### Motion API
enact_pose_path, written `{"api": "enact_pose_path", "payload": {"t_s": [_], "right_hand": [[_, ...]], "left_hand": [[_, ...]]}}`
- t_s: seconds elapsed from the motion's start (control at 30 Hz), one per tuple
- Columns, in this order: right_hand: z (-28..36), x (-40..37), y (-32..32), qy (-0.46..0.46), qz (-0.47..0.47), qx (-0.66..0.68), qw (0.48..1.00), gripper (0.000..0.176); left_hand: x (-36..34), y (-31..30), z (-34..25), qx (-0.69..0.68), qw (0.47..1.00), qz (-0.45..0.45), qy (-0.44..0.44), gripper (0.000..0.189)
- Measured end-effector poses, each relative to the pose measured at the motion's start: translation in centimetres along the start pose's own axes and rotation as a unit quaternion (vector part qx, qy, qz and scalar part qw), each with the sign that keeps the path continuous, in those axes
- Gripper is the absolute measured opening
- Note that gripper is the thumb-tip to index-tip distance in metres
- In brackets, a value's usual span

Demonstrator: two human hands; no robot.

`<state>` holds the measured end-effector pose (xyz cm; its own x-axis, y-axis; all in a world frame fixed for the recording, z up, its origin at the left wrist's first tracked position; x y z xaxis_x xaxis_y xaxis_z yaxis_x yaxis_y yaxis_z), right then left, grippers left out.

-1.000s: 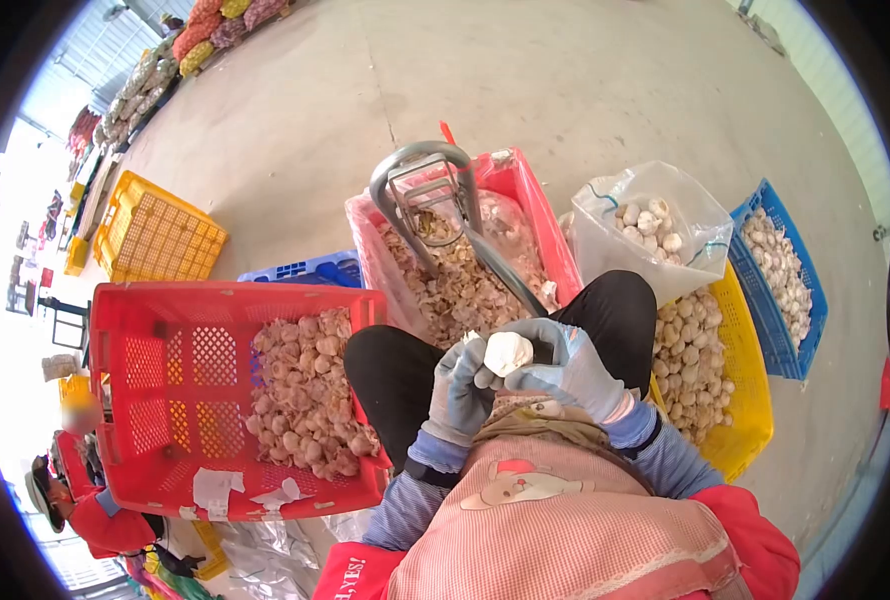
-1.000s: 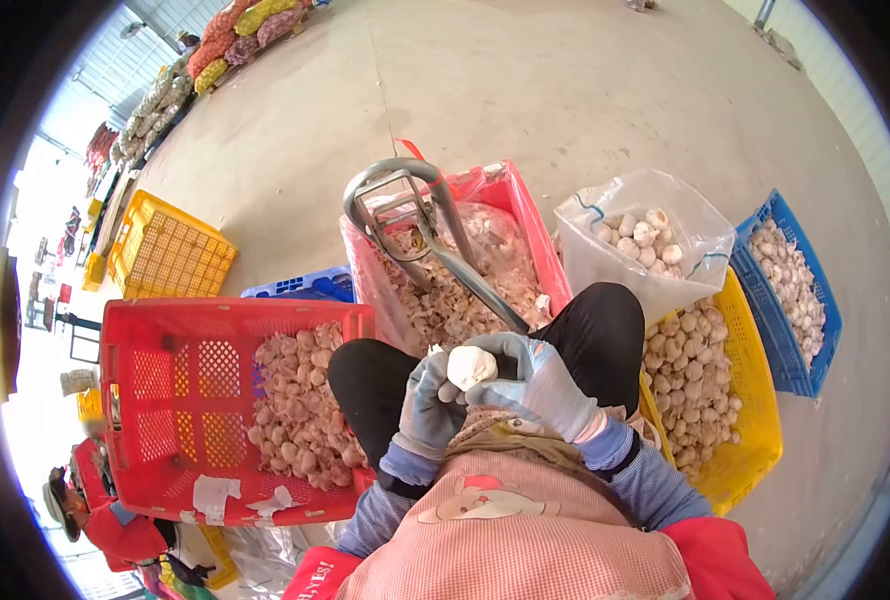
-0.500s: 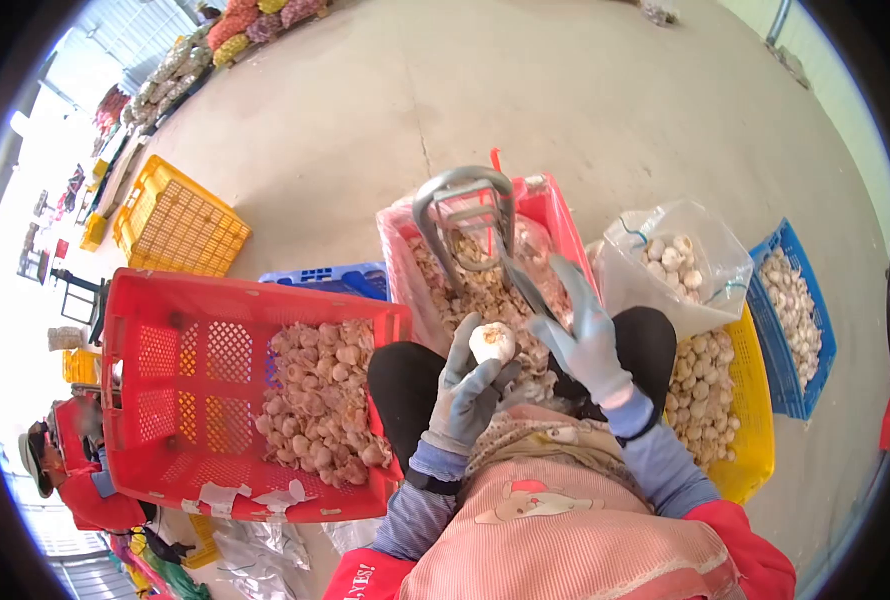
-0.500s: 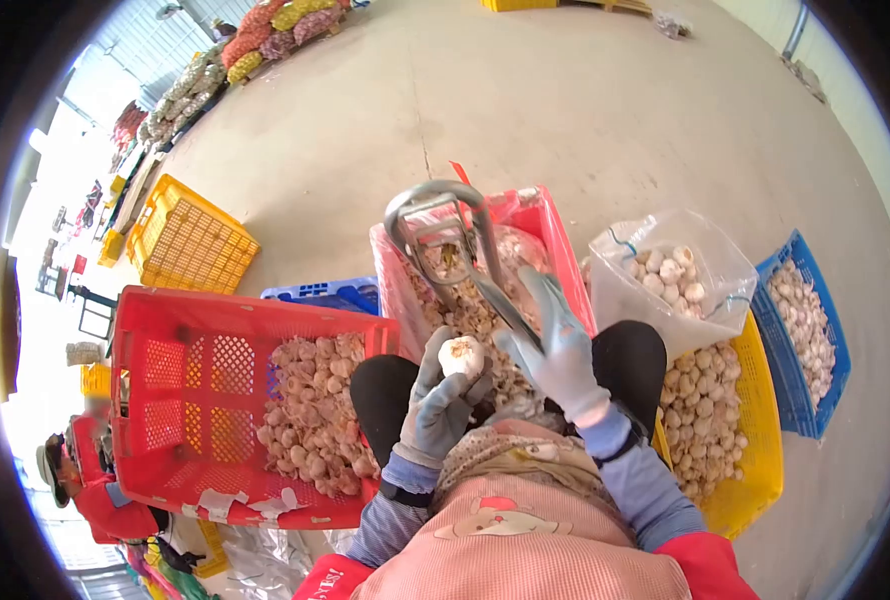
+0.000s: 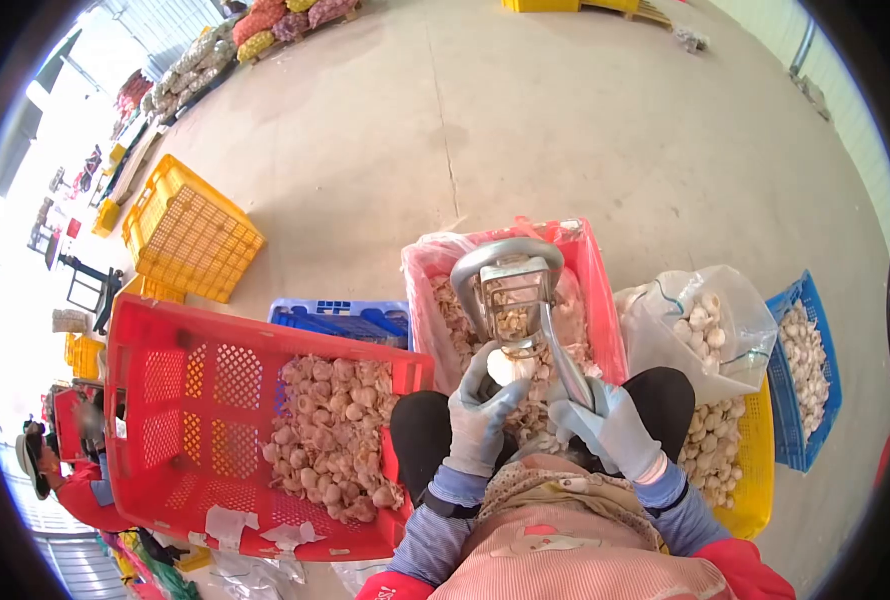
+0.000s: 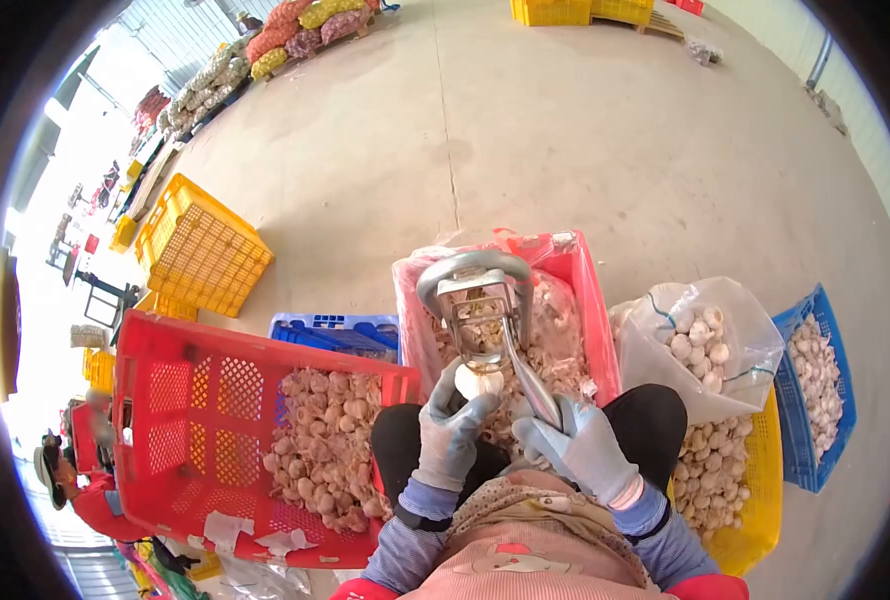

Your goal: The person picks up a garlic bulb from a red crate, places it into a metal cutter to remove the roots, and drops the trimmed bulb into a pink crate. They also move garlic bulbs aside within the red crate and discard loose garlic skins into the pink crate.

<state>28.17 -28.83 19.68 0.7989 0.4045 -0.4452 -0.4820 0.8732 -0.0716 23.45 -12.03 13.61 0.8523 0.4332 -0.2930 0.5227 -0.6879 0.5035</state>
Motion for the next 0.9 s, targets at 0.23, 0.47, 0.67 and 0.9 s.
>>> {"api": "enact_pose_path", "payload": {"t_s": [0.23, 0.47, 0.67, 0.9], "right_hand": [[1.8, -1.2, 0.6, -0.006, -0.042, 0.061, 0.997, 0.028], [-3.6, 4.3, 0.3, -0.202, -0.156, -0.331, 0.908, 0.048], [0.8, -2.4, 0.0, -0.436, -0.212, -0.227, 0.845, 0.044], [-5.0, -3.7, 1.0, -0.009, -0.027, 0.214, 0.976, 0.042]], "left_hand": [[-0.5, 1.3, -1.9, 0.062, 0.996, -0.063, -0.014, 0.058], [0.1, 0.8, -1.5, 0.094, 0.994, -0.047, 0.028, 0.054], [-2.9, -0.6, -1.7, 0.155, 0.988, 0.024, 0.007, 0.052], [-5.6, 1.2, -0.4, 0.376, 0.917, 0.119, 0.065, 0.056]]}}
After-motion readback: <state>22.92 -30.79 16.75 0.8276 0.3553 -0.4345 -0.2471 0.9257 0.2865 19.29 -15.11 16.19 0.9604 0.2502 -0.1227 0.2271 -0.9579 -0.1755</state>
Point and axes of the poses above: each hand's wrist, its own x-axis towards the middle knuckle, its own y-axis out of the palm, z = x × y, the point moved 4 cm from there along x, towards the middle knuckle, and after that the axes turned 5 degrees about -z, right-handed, at the moved point
